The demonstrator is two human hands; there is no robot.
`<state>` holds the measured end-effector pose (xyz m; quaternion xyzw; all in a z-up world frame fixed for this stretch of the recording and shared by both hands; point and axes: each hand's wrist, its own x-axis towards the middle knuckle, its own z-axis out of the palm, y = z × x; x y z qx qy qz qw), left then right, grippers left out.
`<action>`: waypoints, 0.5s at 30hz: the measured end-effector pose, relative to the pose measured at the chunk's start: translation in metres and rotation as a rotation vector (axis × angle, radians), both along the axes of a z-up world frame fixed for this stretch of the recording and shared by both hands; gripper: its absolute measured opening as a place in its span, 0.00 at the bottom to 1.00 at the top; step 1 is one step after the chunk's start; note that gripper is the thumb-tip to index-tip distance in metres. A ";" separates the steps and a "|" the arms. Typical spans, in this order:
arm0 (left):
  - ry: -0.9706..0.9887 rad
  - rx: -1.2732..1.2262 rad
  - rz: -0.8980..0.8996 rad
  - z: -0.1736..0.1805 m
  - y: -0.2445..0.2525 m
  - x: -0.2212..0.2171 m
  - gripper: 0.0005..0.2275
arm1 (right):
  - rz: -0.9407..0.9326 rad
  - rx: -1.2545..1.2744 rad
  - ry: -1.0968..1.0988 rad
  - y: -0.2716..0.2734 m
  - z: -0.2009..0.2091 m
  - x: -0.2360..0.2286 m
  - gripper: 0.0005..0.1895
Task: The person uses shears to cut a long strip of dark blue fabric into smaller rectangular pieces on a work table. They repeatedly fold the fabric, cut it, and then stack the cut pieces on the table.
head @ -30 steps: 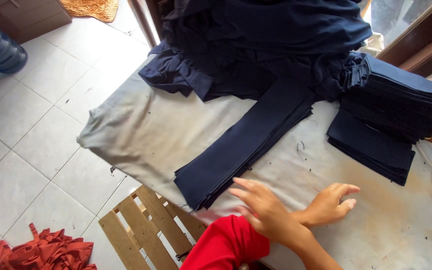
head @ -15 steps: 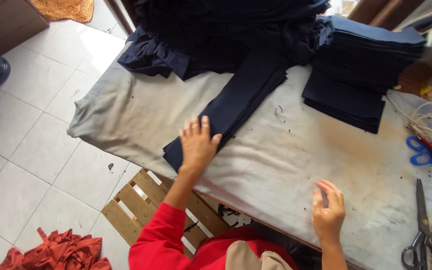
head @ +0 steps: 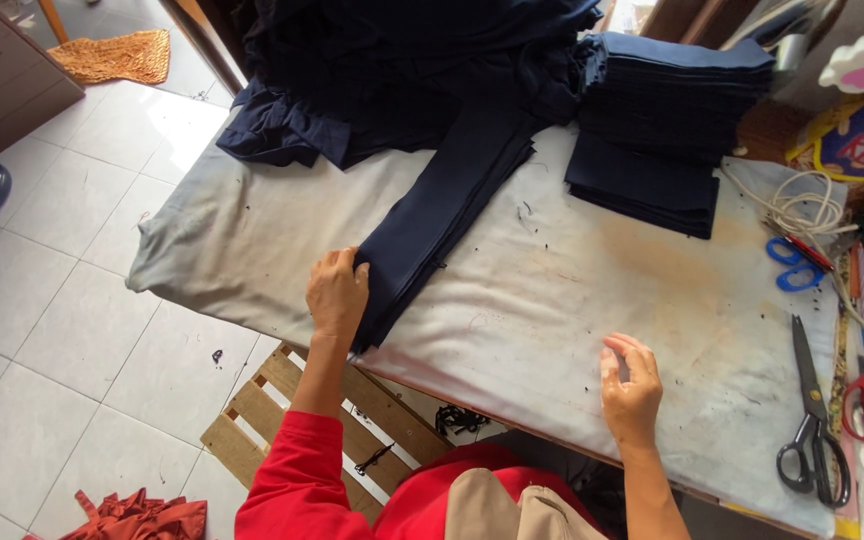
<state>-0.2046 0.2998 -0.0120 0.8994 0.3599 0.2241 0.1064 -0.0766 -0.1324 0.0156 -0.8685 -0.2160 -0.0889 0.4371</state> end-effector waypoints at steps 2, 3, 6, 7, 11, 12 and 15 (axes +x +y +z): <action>0.015 0.073 0.033 -0.009 0.004 -0.003 0.13 | -0.004 0.037 -0.077 -0.002 -0.013 0.004 0.07; 0.026 0.145 0.076 -0.013 0.007 -0.004 0.13 | 0.001 0.073 -0.157 -0.002 -0.019 0.007 0.05; -0.007 0.140 0.067 -0.016 0.011 -0.009 0.09 | 0.006 0.085 -0.147 -0.003 -0.019 0.007 0.05; -0.009 0.142 0.062 -0.011 0.007 -0.009 0.09 | 0.001 0.087 -0.148 -0.002 -0.018 0.006 0.05; 0.002 0.098 0.035 0.018 -0.017 -0.010 0.10 | -0.002 0.097 -0.133 -0.001 -0.017 0.006 0.05; -0.006 0.039 0.036 0.028 -0.024 -0.010 0.10 | -0.001 0.101 -0.128 -0.001 -0.017 0.006 0.05; -0.172 -0.244 0.009 0.040 -0.031 0.004 0.14 | -0.010 0.110 -0.119 -0.002 -0.020 0.006 0.04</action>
